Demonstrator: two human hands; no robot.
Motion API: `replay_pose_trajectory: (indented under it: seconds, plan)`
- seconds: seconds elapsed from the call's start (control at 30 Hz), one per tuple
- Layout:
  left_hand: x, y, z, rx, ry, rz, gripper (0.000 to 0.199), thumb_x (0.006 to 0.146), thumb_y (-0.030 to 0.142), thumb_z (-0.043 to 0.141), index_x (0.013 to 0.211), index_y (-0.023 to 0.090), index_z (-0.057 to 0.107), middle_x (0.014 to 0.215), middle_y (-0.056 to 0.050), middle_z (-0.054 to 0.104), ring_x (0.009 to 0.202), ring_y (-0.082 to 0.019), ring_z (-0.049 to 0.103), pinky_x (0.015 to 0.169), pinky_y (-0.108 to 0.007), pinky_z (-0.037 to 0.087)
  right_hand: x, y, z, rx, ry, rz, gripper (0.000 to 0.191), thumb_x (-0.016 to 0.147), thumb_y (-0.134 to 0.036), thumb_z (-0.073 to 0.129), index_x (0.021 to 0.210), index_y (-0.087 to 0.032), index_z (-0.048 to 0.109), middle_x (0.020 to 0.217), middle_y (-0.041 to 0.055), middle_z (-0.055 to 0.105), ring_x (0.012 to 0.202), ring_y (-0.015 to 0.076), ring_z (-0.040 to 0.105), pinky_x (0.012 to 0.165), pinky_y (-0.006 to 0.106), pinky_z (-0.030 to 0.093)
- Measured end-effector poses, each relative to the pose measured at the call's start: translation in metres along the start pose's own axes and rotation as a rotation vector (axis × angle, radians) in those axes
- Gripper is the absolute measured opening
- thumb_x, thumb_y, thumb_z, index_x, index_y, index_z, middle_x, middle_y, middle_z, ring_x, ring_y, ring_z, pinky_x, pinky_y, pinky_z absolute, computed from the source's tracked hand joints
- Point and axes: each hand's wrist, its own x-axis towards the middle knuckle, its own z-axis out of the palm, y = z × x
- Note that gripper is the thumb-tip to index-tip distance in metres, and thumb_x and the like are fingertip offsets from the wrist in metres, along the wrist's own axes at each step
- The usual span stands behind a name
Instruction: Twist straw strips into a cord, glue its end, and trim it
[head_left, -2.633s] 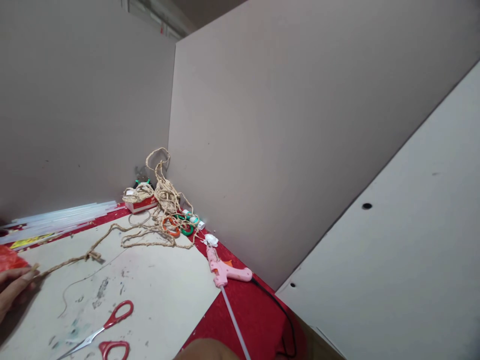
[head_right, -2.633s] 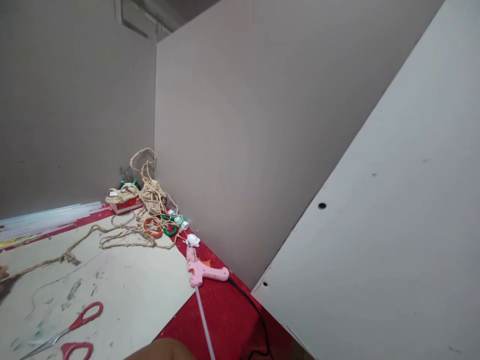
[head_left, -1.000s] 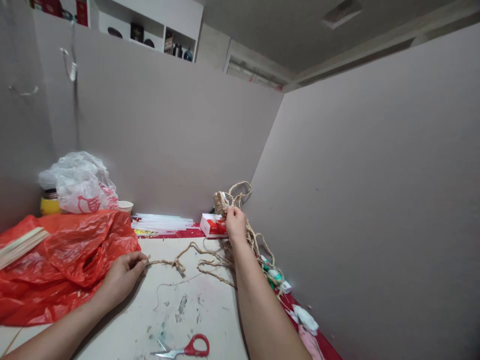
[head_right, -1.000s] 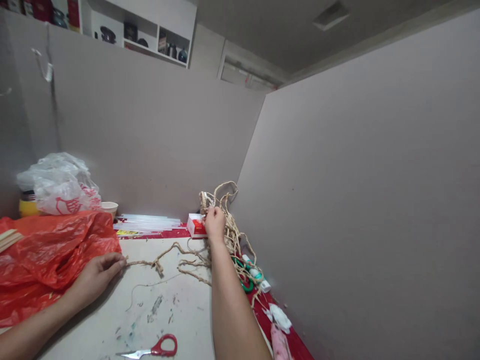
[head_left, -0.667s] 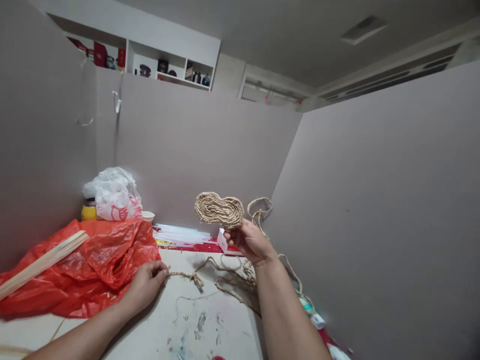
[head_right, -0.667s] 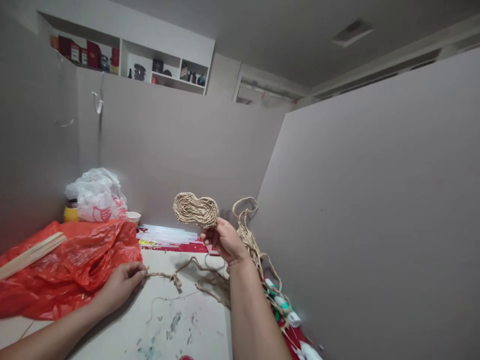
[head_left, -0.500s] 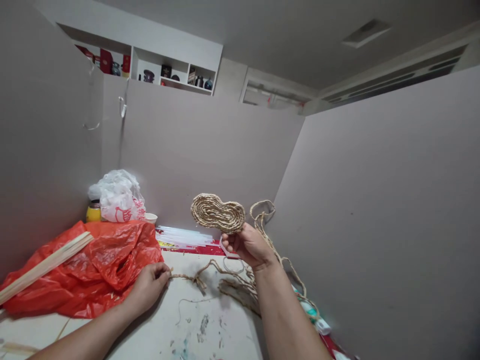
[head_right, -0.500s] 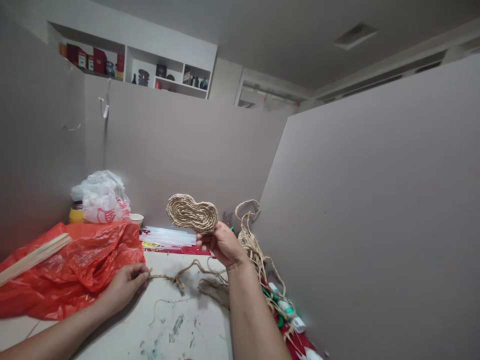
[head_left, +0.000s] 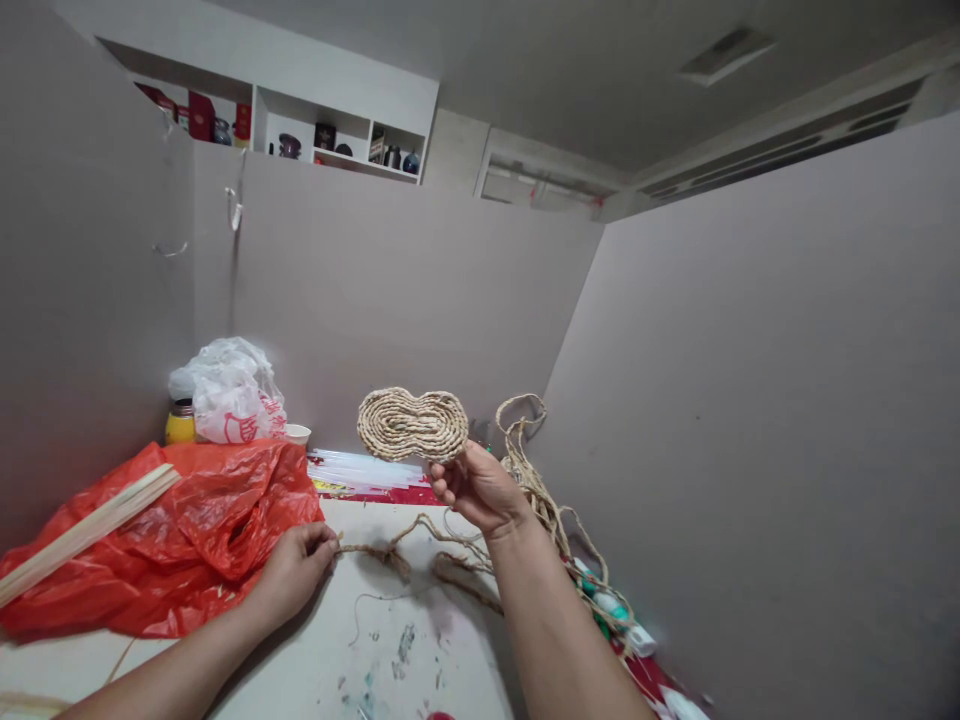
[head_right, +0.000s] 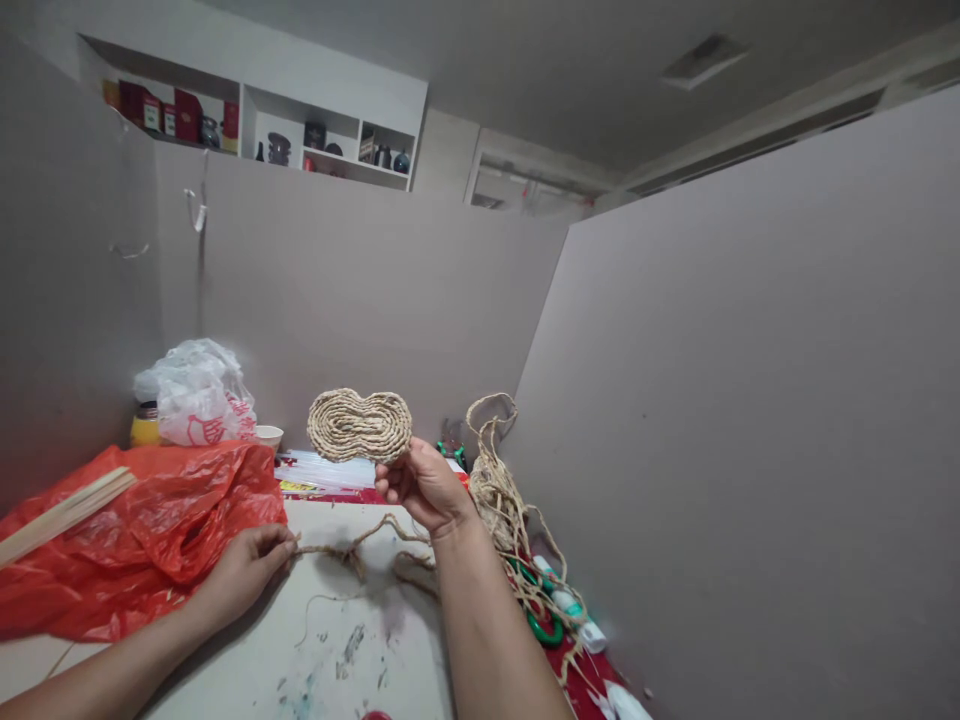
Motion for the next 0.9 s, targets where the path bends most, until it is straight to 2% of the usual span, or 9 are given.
replay_pose_trajectory:
  seconds: [0.2, 0.43, 0.9]
  plan:
    - [0.0014, -0.0010, 0.0012, -0.008, 0.002, 0.000, 0.024, 0.073, 0.040, 0.050, 0.062, 0.018, 0.051, 0.051, 0.004, 0.046, 0.050, -0.012, 0.039, 0.051, -0.024, 0.029, 0.0023, 0.0029, -0.0011, 0.016, 0.001, 0.009, 0.022, 0.070, -0.032, 0.071, 0.070, -0.017, 0.055, 0.053, -0.0001, 0.064, 0.042, 0.0106, 0.060, 0.034, 0.014, 0.042]
    - [0.0016, -0.0068, 0.0003, -0.004, 0.000, 0.014, 0.023, 0.074, 0.038, 0.050, 0.064, 0.018, 0.052, 0.052, 0.004, 0.046, 0.050, -0.012, 0.040, 0.051, -0.024, 0.030, 0.0037, 0.0056, -0.0038, 0.014, -0.011, 0.020, 0.011, 0.069, -0.019, 0.066, 0.072, -0.017, 0.056, 0.053, -0.0002, 0.064, 0.041, 0.0105, 0.059, 0.034, 0.015, 0.043]
    - [-0.0003, -0.0002, -0.0006, 0.016, -0.001, 0.021, 0.024, 0.075, 0.038, 0.050, 0.063, 0.017, 0.052, 0.053, 0.004, 0.046, 0.052, -0.012, 0.040, 0.053, -0.025, 0.031, 0.0023, 0.0074, -0.0078, -0.025, -0.036, 0.016, 0.007, 0.070, -0.020, 0.068, 0.073, -0.016, 0.064, 0.057, 0.0021, 0.066, 0.046, 0.0118, 0.062, 0.036, 0.016, 0.045]
